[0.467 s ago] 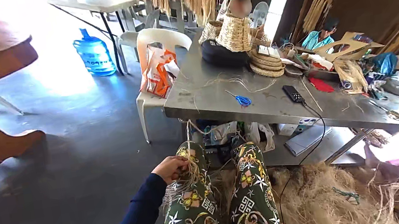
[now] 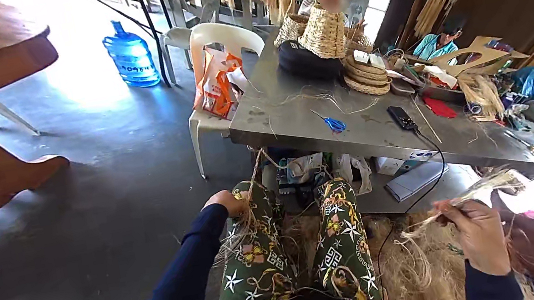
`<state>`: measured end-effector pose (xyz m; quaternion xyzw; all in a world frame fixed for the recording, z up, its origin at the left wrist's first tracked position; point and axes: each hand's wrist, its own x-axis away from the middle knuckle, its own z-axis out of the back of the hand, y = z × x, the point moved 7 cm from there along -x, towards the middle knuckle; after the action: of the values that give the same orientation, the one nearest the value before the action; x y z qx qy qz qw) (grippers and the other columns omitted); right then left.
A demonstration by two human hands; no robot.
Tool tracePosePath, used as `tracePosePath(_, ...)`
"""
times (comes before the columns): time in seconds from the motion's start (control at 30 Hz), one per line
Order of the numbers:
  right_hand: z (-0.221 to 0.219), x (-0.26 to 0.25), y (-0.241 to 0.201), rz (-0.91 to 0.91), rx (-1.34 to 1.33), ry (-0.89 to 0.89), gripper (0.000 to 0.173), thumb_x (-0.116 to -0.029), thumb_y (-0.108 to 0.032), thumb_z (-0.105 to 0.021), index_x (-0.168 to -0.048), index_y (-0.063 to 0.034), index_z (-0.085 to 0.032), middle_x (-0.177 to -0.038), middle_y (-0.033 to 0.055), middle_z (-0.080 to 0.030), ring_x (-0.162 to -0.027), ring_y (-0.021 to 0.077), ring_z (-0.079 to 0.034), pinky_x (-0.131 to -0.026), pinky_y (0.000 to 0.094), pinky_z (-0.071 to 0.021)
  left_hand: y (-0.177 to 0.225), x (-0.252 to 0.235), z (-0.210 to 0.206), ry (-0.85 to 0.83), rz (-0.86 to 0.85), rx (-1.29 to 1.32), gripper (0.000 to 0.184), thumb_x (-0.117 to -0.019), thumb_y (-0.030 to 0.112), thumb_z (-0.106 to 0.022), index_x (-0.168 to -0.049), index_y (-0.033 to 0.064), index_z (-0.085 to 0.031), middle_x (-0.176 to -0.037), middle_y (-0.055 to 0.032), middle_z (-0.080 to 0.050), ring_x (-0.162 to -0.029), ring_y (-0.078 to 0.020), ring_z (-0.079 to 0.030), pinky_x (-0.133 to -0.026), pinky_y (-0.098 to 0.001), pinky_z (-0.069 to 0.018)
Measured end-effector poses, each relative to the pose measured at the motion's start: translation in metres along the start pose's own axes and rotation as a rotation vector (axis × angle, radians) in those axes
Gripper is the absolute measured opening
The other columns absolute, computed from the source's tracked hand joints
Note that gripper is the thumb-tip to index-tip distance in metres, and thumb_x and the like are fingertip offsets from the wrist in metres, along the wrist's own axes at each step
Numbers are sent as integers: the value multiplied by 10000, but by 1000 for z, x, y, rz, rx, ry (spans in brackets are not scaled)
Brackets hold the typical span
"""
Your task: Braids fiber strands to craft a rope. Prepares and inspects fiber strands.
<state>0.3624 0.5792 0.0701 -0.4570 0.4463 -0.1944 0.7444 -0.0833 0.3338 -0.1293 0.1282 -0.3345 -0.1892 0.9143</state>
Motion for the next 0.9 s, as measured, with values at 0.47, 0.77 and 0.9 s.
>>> tracePosePath(0.47,-35,-2,61,-344,-291,186,208,-1000,56,-549,-906,19,-730,-806,69,-763,-620,67,-681,-562,194,-566,-29,26,-20,368,-78,370,381,-964,303,-723,-1099,-52,-699,-1100,-358,-659,-1108,-569,-604,-909,-776,-424)
tracePosePath(0.77,-1,-12,58,-255,-288,289,228,-1017,39,-526,-895,9,-717,-833,73,-766,-624,79,-683,-578,204,-574,-40,15,-20,359,-110,511,427,-933,261,-778,-1198,-58,-676,-1156,-335,-662,-1150,-539,-594,-990,-743,-398)
tracePosePath(0.9,9,-13,56,-244,-270,323,215,-1018,38,-525,-906,17,-707,-816,80,-759,-625,87,-686,-574,215,-581,-36,20,-9,306,-115,511,515,-934,297,-776,-1284,-52,-630,-1169,-355,-643,-1140,-550,-585,-971,-744,-402)
